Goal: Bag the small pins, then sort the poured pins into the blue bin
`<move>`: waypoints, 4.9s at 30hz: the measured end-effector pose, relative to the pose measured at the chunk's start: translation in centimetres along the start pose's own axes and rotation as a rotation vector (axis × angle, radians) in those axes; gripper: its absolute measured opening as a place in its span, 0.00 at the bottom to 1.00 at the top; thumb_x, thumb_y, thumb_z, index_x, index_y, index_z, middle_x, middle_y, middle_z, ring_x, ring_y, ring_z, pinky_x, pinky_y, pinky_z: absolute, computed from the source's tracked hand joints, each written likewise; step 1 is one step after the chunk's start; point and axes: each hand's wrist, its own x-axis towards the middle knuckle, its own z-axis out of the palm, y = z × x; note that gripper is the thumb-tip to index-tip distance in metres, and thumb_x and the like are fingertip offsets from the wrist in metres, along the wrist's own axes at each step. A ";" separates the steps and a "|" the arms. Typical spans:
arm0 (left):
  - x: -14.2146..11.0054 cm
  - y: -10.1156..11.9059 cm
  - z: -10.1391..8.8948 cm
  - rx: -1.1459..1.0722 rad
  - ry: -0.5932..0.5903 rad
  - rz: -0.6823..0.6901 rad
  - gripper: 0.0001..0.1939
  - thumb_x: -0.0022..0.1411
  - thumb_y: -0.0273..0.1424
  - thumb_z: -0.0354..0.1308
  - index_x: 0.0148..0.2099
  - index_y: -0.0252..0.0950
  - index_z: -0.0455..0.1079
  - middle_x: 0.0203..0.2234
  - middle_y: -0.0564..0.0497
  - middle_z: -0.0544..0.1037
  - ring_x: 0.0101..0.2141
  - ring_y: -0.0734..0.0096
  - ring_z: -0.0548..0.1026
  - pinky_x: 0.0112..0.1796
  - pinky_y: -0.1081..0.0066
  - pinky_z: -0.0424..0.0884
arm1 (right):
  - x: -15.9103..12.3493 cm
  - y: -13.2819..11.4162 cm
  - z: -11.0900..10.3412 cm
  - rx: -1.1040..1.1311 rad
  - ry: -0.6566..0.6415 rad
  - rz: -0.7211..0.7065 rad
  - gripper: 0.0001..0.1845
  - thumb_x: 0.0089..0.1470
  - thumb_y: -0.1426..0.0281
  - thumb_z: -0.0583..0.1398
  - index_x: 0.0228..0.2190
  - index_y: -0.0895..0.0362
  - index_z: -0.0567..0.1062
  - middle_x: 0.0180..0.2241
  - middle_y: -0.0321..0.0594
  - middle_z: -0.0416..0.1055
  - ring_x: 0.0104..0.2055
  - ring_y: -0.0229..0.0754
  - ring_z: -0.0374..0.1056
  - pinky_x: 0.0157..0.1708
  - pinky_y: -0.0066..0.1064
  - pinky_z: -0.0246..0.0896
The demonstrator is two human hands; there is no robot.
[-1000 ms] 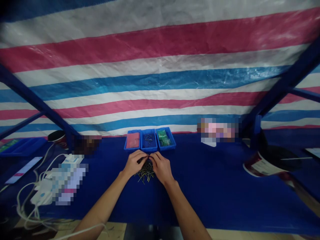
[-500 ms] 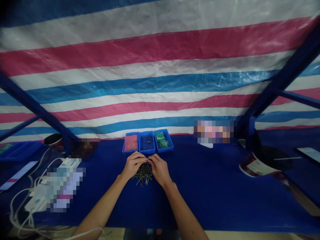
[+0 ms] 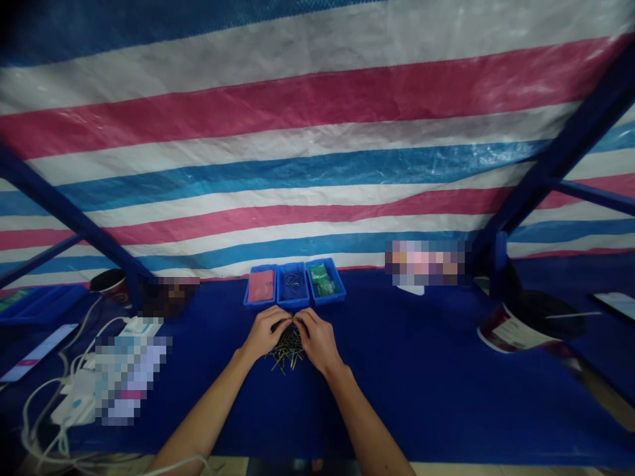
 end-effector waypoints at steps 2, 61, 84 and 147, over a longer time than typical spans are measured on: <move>0.0 0.0 0.0 0.003 -0.010 0.004 0.10 0.69 0.30 0.55 0.40 0.35 0.77 0.33 0.46 0.80 0.36 0.66 0.76 0.40 0.66 0.73 | 0.0 0.0 0.0 -0.011 -0.011 -0.005 0.09 0.67 0.71 0.53 0.39 0.53 0.73 0.39 0.39 0.73 0.38 0.41 0.72 0.40 0.30 0.64; -0.2 -0.7 0.1 0.005 -0.022 -0.097 0.10 0.69 0.34 0.56 0.41 0.36 0.77 0.31 0.48 0.79 0.32 0.69 0.75 0.37 0.70 0.70 | 0.1 0.0 -0.2 -0.032 0.008 0.003 0.10 0.67 0.70 0.54 0.40 0.52 0.76 0.38 0.41 0.74 0.40 0.44 0.72 0.42 0.33 0.65; -0.2 -0.9 0.2 0.000 -0.008 -0.084 0.11 0.70 0.33 0.55 0.40 0.36 0.77 0.31 0.48 0.79 0.33 0.68 0.76 0.38 0.69 0.71 | 0.1 -0.4 -0.4 -0.131 -0.010 0.058 0.12 0.68 0.65 0.54 0.32 0.54 0.71 0.29 0.36 0.69 0.30 0.39 0.67 0.31 0.29 0.57; -0.1 -0.4 0.2 0.028 -0.051 -0.010 0.14 0.72 0.33 0.51 0.40 0.36 0.78 0.32 0.47 0.80 0.34 0.67 0.77 0.39 0.67 0.72 | -0.1 0.5 0.2 -0.092 -0.059 0.061 0.12 0.68 0.69 0.53 0.35 0.53 0.75 0.32 0.38 0.76 0.33 0.42 0.73 0.34 0.29 0.61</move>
